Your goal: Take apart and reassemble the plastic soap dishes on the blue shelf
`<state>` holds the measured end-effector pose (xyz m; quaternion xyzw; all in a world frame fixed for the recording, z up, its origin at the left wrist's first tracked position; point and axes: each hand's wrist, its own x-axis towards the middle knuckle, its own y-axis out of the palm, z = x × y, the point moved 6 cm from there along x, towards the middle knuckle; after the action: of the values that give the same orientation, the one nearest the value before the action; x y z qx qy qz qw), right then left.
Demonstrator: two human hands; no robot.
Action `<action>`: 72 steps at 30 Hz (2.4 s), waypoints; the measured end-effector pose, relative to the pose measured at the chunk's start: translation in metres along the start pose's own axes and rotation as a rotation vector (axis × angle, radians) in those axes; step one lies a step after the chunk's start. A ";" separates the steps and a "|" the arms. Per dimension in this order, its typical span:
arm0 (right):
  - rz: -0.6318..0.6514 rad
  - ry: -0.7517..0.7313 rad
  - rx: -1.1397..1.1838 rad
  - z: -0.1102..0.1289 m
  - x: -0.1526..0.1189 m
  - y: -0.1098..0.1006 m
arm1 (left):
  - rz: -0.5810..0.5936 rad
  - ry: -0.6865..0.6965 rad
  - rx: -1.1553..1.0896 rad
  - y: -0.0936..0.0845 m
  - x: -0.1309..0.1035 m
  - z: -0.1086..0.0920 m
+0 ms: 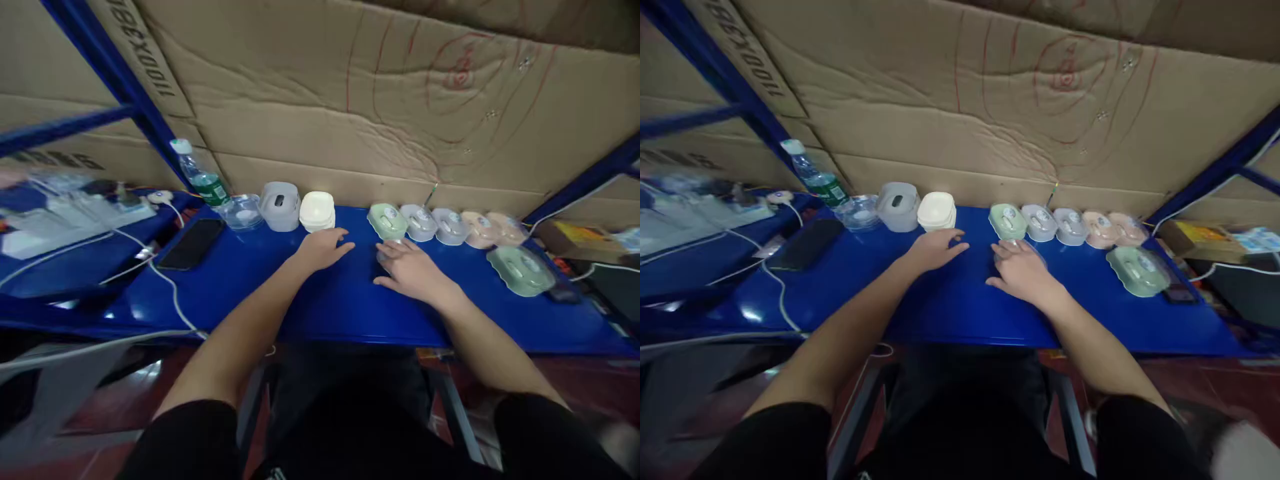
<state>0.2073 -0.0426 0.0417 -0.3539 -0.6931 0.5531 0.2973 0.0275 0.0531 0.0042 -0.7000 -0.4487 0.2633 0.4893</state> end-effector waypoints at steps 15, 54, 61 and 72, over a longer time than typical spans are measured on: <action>-0.718 0.318 0.794 -0.062 0.016 0.037 | 0.005 -0.024 -0.001 -0.005 0.002 0.007; -0.884 0.375 0.611 -0.107 -0.004 0.037 | 0.082 0.208 -0.307 -0.042 -0.007 0.022; -0.758 0.183 0.617 -0.076 0.007 0.033 | 0.335 0.258 -0.187 -0.002 -0.005 0.017; -0.401 -0.098 0.639 -0.049 0.023 0.052 | -0.333 -0.086 -0.041 -0.069 -0.008 0.050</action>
<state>0.2423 0.0103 0.0016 -0.0739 -0.5545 0.6886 0.4614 -0.0415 0.0769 0.0481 -0.6138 -0.5844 0.1992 0.4920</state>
